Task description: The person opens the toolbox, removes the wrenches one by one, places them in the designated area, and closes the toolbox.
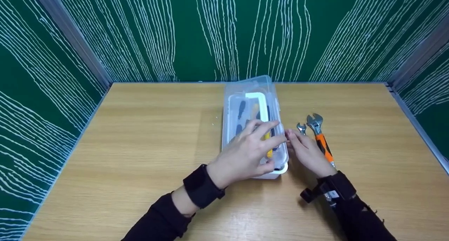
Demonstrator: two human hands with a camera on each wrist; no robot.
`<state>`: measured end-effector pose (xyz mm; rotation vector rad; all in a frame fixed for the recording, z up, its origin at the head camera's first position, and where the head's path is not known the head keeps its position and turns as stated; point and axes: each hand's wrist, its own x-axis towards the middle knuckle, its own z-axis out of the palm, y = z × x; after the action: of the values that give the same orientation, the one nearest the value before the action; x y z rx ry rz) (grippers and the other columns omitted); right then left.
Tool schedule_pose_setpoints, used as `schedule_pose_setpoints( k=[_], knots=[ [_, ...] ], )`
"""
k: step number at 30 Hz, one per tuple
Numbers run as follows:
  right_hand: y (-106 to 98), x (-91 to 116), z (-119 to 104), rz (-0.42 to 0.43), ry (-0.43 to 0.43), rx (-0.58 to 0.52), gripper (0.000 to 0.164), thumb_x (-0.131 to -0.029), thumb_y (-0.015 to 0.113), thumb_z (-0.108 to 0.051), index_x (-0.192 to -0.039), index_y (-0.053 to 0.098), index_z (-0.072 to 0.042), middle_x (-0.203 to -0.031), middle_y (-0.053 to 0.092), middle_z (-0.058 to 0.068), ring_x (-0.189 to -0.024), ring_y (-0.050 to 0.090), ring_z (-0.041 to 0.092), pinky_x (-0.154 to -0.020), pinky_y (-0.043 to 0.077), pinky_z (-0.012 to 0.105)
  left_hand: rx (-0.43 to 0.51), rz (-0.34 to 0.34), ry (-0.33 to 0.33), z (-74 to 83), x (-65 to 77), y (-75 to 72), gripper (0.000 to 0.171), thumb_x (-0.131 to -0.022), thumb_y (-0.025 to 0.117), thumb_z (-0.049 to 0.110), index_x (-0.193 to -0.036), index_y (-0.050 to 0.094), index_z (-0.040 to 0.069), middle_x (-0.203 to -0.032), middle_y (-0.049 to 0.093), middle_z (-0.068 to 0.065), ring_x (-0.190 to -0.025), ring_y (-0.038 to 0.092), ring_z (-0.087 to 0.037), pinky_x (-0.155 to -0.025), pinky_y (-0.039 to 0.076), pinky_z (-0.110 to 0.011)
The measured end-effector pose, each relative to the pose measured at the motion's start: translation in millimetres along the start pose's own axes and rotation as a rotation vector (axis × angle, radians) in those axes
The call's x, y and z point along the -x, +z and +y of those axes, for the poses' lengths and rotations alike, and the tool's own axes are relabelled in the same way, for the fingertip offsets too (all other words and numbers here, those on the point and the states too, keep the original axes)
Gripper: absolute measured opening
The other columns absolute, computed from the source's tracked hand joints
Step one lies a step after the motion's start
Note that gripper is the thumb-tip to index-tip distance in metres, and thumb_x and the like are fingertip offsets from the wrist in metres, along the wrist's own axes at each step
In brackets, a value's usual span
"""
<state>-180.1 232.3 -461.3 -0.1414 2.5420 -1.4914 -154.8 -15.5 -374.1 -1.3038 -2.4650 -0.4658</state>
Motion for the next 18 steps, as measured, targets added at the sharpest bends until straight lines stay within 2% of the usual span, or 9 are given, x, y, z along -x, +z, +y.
schedule_pose_setpoints(
  k=[5, 13, 18],
  knots=[
    [1, -1, -1, 0.006, -0.001, -0.017, 0.075, -0.115, 0.03, -0.057, -0.16, 0.044, 0.001, -0.155, 0.057, 0.027, -0.138, 0.064, 0.04, -0.116, 0.052, 0.048, -0.007, -0.031, -0.007, 3.4, -0.7, 5.3, 0.052, -0.092, 0.08, 0.028, -0.142, 0.068, 0.02, -0.156, 0.058, -0.014, -0.134, 0.058, -0.032, -0.116, 0.052, -0.043],
    [2, 0, -1, 0.042, 0.007, 0.083, 0.072, -0.113, 0.037, -0.059, -0.157, 0.051, -0.004, -0.149, 0.064, 0.02, -0.134, 0.063, 0.032, -0.112, 0.051, 0.047, -0.041, -0.063, 0.003, 7.5, -1.5, 14.8, 0.057, -0.09, 0.083, 0.034, -0.144, 0.066, 0.023, -0.156, 0.057, -0.011, -0.134, 0.056, -0.029, -0.109, 0.057, -0.037],
    [1, 1, -1, 0.036, -0.016, 0.083, 0.063, -0.114, 0.043, -0.051, -0.156, 0.053, -0.004, -0.155, 0.058, 0.023, -0.142, 0.057, 0.039, -0.118, 0.047, 0.057, -0.057, -0.089, 0.011, 9.2, -1.1, 21.0, 0.057, -0.09, 0.084, 0.033, -0.144, 0.067, 0.022, -0.157, 0.058, -0.011, -0.138, 0.056, -0.03, -0.115, 0.054, -0.041]
  ],
)
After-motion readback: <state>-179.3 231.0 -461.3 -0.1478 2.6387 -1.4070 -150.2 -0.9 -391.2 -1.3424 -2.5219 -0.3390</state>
